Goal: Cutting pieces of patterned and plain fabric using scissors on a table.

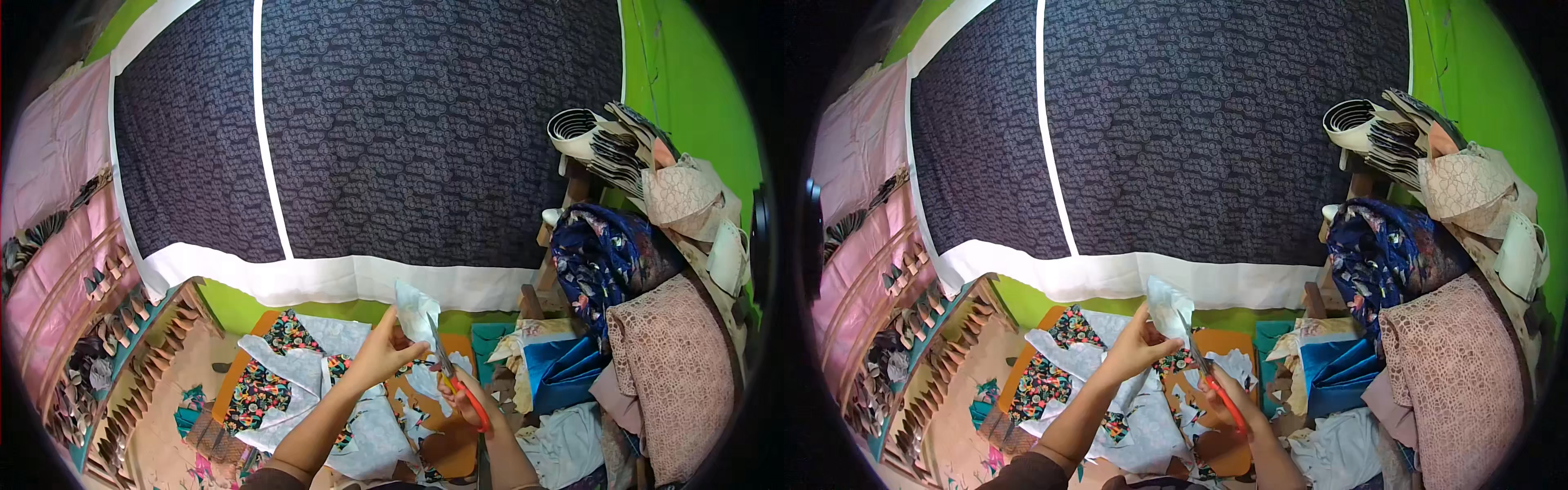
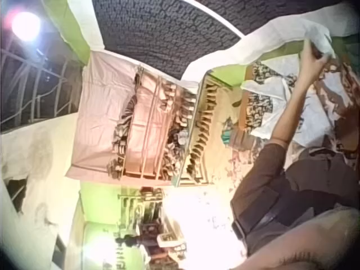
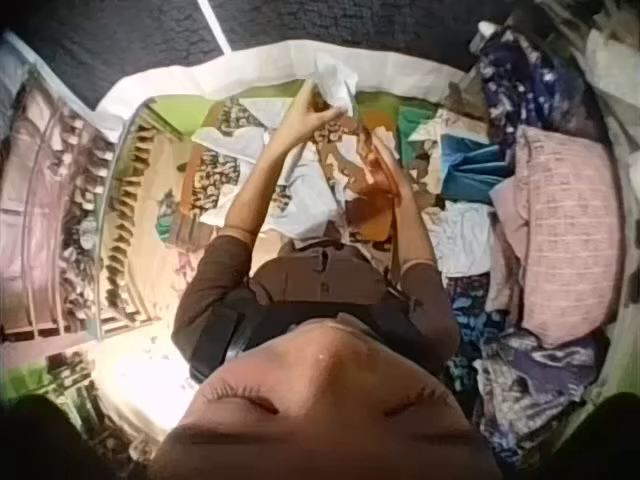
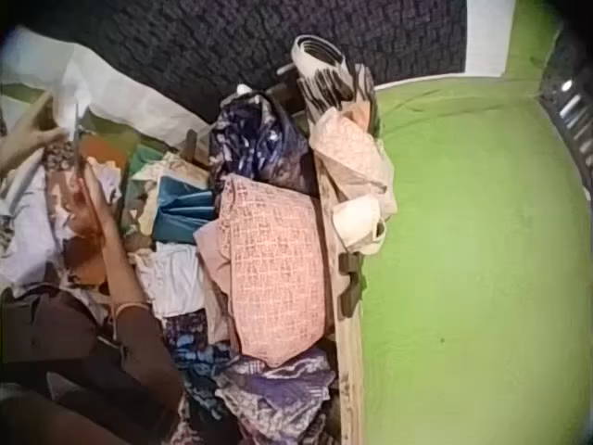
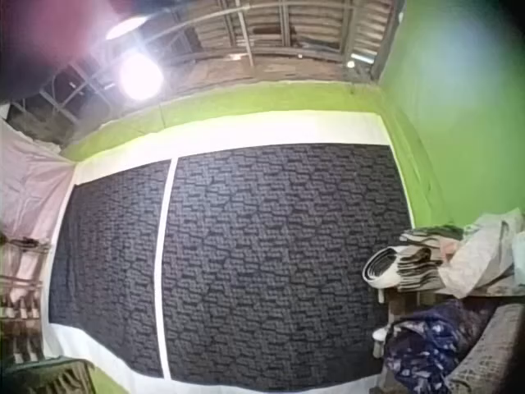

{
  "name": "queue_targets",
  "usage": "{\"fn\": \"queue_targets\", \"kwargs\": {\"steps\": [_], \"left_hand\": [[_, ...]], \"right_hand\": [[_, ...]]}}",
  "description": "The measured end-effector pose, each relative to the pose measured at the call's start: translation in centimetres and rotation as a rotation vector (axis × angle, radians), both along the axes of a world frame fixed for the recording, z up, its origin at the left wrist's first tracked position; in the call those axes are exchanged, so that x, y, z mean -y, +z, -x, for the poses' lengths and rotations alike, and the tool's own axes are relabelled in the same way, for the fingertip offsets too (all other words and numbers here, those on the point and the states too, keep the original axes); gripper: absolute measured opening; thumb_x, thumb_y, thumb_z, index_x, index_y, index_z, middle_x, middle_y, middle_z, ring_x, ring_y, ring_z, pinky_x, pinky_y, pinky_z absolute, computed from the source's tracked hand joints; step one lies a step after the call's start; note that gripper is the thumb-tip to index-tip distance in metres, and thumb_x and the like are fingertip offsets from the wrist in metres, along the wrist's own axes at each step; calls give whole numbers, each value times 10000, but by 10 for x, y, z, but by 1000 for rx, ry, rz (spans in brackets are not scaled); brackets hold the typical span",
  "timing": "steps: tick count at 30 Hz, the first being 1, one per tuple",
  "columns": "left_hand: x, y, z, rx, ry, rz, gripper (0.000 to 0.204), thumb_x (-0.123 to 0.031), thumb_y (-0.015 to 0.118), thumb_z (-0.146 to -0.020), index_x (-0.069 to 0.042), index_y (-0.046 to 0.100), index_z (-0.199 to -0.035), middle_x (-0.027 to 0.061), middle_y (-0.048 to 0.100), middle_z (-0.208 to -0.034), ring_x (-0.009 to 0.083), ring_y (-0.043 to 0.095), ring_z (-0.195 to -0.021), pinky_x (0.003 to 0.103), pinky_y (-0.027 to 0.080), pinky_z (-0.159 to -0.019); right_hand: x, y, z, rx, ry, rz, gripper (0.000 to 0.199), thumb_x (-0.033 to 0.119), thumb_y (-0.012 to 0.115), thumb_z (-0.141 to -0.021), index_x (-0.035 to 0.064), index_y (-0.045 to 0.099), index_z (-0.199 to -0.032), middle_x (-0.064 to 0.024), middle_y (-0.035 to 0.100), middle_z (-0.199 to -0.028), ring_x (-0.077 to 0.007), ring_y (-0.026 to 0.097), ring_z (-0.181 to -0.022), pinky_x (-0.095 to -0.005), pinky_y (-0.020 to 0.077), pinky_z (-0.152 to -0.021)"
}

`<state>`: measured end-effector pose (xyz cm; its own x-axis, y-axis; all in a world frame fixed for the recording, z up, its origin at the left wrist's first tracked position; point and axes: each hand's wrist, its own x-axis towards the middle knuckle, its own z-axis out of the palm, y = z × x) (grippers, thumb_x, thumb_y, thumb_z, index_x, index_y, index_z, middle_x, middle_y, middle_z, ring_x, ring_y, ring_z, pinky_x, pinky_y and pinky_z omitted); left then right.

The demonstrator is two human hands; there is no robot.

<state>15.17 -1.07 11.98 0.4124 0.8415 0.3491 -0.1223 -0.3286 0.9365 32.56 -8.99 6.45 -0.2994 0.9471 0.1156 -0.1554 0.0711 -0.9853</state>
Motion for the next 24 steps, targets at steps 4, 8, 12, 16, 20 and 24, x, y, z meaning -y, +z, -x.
{"fn": "queue_targets", "kwargs": {"steps": [4, 8, 12, 16, 20, 24], "left_hand": [[1, 4, 1, -118, -40, 16, 656, -53, 618, -748, -33, 229, -1276, 122, 618, -823, 117, 589, -748, 232, 463, -620], [-2, 0, 0, -59, -81, 24, 678, -47, 612, -750, -43, 206, -1293, 124, 613, -814, 114, 588, -737, 232, 461, -618], [-4, 2, 1, -67, -82, -1, 672, -36, 600, -756, -43, 202, -1297, 106, 610, -801, 115, 587, -729, 235, 465, -622], [-1, 4, 5, -84, -77, -10, 649, -30, 586, -762, -38, 214, -1294, 97, 595, -860, 118, 575, -780, 241, 466, -651], [-4, -3, -1, -7, -30, -83, 623, -41, 587, -769, -20, 233, -1281, 100, 565, -949, 125, 555, -855, 244, 459, -694], [-9, -6, -3, 97, 0, -6, 566, -49, 588, -782, 10, 269, -1245, 102, 542, -998, 135, 540, -901, 248, 453, -733]], "right_hand": [[-2, 2, -2, -20, -21, 16, 854, 695, 602, -555, 64, 400, -1095, 30, 360, -730, -33, 318, -570, -153, 258, -485], [-7, -8, -7, 68, -25, 68, 853, 700, 608, -537, 75, 404, -1081, 34, 361, -722, -29, 319, -555, -149, 252, -472], [-2, -5, -9, 4, 14, -44, 594, 517, 558, -755, 26, 442, -1068, 44, 380, -691, -35, 353, -612, -148, 287, -555], [1, -3, -9, 3, -38, 37, 495, 447, 575, -778, 19, 489, -1011, 43, 401, -663, -21, 378, -594, -142, 310, -552], [1, -3, -9, 120, -71, -8, 706, 596, 612, -635, 29, 453, -1024, 38, 379, -657, -17, 329, -533, -142, 259, -460], [2, -3, -6, 85, -83, 20, 717, 611, 578, -656, 25, 446, -1047, 35, 379, -663, -25, 328, -537, -152, 264, -469]]}}
